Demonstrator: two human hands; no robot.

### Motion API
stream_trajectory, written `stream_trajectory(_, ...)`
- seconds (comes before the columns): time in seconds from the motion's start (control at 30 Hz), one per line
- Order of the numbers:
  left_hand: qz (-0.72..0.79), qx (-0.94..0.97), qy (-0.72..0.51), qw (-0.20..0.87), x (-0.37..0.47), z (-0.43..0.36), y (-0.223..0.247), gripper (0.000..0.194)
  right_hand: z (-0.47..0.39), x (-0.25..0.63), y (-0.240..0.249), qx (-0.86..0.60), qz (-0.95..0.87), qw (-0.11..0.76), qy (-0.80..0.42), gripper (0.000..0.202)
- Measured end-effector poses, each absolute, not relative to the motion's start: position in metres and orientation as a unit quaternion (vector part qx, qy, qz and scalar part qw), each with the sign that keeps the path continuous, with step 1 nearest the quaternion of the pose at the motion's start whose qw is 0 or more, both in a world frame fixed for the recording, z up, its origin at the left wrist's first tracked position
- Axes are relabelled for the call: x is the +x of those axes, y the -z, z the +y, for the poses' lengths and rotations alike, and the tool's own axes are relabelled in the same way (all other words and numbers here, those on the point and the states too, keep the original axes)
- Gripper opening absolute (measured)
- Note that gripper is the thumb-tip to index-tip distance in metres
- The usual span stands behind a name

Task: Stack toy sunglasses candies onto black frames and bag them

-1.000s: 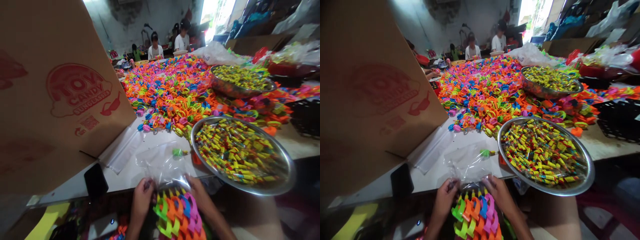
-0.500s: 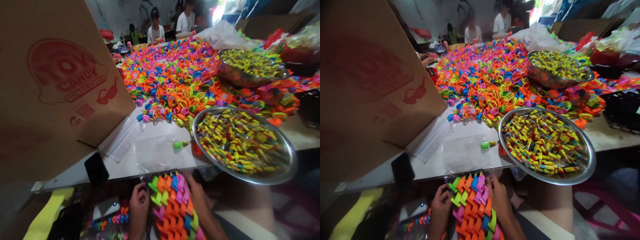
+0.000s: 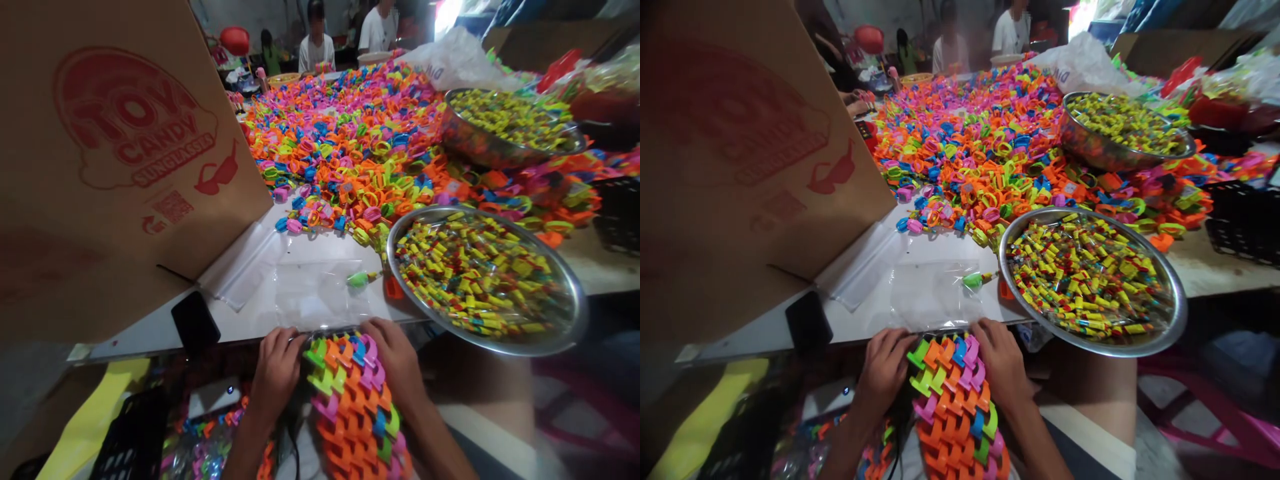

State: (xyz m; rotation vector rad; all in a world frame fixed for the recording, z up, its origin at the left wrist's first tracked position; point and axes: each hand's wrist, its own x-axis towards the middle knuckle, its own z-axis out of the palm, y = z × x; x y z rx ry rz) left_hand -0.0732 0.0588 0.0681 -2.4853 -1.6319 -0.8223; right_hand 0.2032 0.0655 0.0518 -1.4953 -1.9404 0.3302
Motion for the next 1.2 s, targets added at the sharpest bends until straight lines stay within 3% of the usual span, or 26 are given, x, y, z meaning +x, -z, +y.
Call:
stream_trajectory(0.5,-0.455,-0.835,0.301,-0.073,-0.080,0.073,-0.111,0.033,0.056,0.203,-0.074,-0.601,-0.692,0.376,-0.138,0.039)
stream_trajectory(0.7,-0.451,-0.831,0.325,0.027,-0.075,0.072,-0.130,0.017,0.052,0.204,-0.084,-0.575,-0.720,0.379,-0.087,0.034)
stream_trajectory(0.87,-0.439,-0.844,0.304,0.040,-0.071,0.060,-0.146,0.021,0.051,0.196,-0.088,-0.607,-0.693,0.388,-0.039,0.034)
stream_trajectory(1.1,-0.423,-0.857,0.290,-0.052,-0.063,0.027,-0.140,0.016,0.029,0.208,-0.063,-0.553,-0.712,0.427,-0.072,0.026)
stream_trajectory(1.2,-0.372,-0.882,0.281,-0.069,-0.067,0.014,-0.125,0.015,0.016,0.224,-0.046,-0.501,-0.749,0.424,-0.088,0.037)
